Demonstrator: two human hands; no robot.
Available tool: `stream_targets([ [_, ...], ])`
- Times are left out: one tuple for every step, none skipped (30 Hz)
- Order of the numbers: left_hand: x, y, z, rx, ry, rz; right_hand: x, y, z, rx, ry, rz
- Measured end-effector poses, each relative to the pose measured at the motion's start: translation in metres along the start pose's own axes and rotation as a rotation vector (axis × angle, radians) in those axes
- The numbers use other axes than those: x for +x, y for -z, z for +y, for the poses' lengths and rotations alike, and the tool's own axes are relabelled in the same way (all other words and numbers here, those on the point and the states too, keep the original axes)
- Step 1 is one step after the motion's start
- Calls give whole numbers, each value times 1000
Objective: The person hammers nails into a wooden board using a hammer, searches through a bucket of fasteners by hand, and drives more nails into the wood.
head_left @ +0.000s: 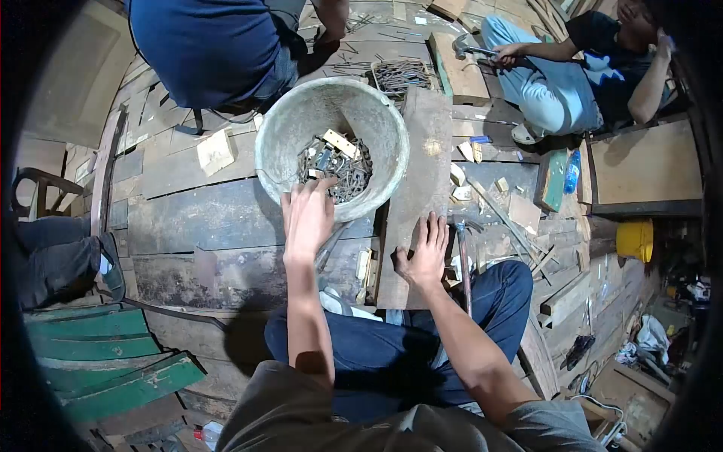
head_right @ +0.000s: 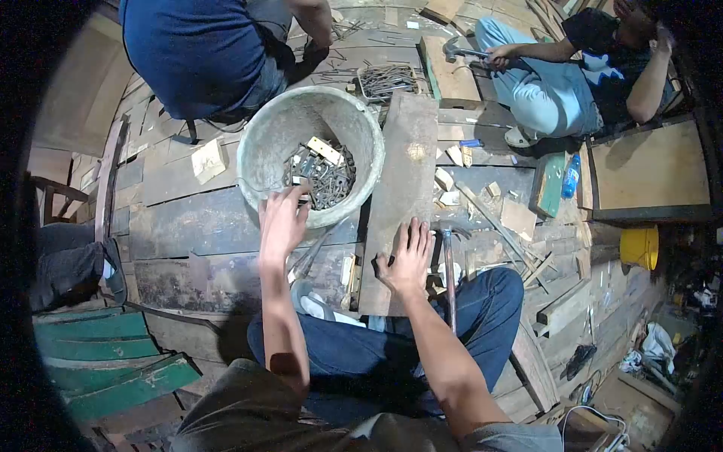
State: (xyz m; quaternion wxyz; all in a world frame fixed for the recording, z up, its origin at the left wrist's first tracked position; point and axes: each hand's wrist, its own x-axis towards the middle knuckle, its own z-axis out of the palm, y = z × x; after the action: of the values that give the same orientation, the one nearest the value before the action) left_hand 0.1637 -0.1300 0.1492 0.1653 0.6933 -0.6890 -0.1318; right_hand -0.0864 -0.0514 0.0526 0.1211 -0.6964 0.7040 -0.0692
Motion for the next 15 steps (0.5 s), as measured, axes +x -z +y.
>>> stream_targets([
  [-2,2,2,-55,20,-48,0,0,0,-4,-1,-8],
  [-4,4,4,-29,17,-59,1,1,0,-9,-2,-9],
  [-7,6,6,-4,14,-72,1,1,0,-13,-5,-12],
  [-10,6,8,21,12,-84,0,1,0,-18,-7,-16],
  [-12,3,9,41,13,-72,0,0,0,-22,-6,-11],
  [-13,6,12,48,41,-136,0,-1,0,-26,-4,-6],
  [-14,11,16,56,67,-200,0,-2,0,-30,-4,0],
  [-15,13,19,62,93,-266,0,-3,0,-30,-2,4],
  [-18,7,20,80,96,-254,1,-3,0,-33,-1,9],
  [-21,3,19,72,83,-290,0,-3,1,-35,-1,12],
  [-23,0,19,64,70,-325,1,-4,1,-36,0,9],
  [-26,-4,19,57,57,-361,1,-4,2,-37,0,11],
  [-30,-9,19,59,54,-319,1,-5,3,-36,-1,10],
  [-31,-12,18,38,57,-340,1,-7,3,-35,-2,9],
  [-31,-12,18,17,61,-362,1,-4,1,-28,-2,11],
])
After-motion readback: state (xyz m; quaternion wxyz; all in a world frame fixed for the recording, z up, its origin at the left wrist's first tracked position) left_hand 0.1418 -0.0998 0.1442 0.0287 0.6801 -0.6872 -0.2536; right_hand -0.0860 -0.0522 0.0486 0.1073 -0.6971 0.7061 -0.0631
